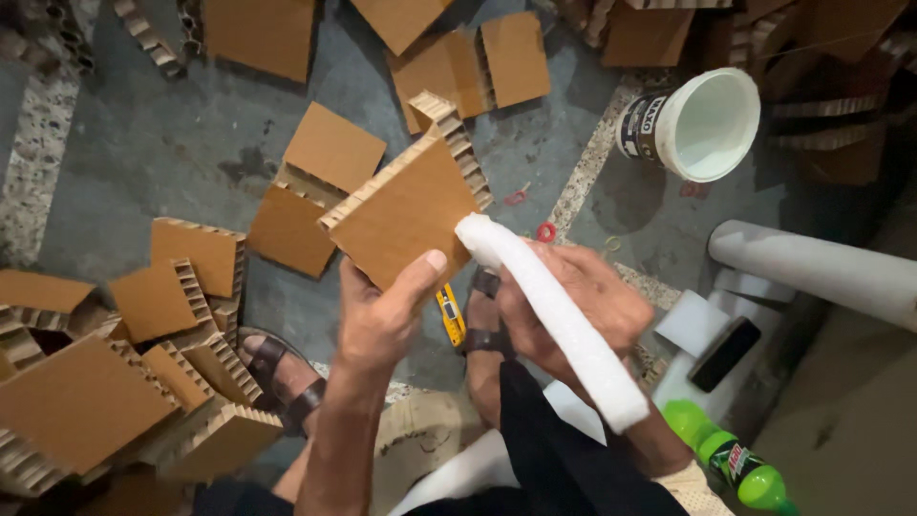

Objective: The person cuts a piece of corrugated cardboard with a utility knife, then repeatedly applies a white liquid from a cylindrical applicator to the edges of multiple cardboard pieces. The person handles each piece individually, coating edges and placing them on the floor.

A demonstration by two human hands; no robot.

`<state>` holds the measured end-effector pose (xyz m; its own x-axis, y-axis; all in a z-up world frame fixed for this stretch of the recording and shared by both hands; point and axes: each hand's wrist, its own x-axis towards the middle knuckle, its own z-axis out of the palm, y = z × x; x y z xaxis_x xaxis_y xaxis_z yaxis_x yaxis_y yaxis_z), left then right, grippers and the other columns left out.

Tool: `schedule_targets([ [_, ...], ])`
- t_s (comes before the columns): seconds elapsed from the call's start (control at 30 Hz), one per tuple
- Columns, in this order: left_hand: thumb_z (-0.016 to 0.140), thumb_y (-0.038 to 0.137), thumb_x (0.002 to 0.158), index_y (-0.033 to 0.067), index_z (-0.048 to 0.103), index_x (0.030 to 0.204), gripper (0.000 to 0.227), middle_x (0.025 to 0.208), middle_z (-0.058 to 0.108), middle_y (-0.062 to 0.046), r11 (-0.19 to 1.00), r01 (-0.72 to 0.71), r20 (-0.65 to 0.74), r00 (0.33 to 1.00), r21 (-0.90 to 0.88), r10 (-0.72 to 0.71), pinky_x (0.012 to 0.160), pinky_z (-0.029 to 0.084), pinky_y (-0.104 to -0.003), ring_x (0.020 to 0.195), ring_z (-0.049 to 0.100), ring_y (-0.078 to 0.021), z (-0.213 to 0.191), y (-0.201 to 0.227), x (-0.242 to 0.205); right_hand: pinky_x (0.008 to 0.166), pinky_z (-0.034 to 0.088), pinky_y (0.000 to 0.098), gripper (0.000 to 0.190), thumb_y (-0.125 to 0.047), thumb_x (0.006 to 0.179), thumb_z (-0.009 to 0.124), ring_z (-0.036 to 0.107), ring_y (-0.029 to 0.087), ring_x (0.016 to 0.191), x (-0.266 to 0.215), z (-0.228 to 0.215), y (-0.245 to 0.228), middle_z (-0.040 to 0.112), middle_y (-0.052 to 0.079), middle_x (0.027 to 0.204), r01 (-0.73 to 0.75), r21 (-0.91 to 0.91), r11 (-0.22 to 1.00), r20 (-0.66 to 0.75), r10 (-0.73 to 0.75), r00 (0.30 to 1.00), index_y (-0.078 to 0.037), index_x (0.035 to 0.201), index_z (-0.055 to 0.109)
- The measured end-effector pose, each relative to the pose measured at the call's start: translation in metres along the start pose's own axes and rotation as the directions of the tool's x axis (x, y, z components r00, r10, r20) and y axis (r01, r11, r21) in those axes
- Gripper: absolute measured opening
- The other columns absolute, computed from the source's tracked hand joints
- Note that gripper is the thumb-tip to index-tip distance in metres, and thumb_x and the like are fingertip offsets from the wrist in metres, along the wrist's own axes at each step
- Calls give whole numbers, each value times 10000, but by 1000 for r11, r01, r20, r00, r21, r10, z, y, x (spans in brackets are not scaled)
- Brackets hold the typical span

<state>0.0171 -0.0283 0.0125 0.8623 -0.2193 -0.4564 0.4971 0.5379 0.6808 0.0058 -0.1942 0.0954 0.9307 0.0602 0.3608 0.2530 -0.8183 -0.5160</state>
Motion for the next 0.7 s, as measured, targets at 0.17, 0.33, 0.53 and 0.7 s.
schedule_targets([
  [0.17,685,14,921,-75,654,1240,333,1115,731,-102,991,69,41,996,111,-74,854,589,-306,971,701,-163,10,-13,-3,807,641,328,190,-29,968,749,766,291,957,18,0,13,740,158,1052,-12,43,999,-36,14,999,66,1115,677],
  [0.33,684,15,890,-51,630,1255,374,1108,732,-92,991,80,7,997,107,-81,832,593,-297,949,709,-153,11,-17,-4,817,644,323,160,-3,998,754,772,281,945,36,-2,23,744,145,1083,65,36,997,6,-65,998,51,1140,702],
  [0.53,689,28,903,-56,646,1222,333,1093,729,-87,995,50,-41,998,83,-47,835,582,-292,950,704,-150,0,-12,-2,677,601,351,156,33,869,762,730,268,771,10,-18,9,726,161,900,12,3,1000,199,-13,980,73,1004,696],
  [0.7,706,25,923,-64,657,1209,304,1092,721,-92,998,-3,-24,1000,68,5,839,568,-294,949,685,-150,-11,-16,-2,597,560,318,164,-1,840,794,711,214,676,0,-32,2,729,135,845,-186,30,982,198,177,964,37,980,719],
])
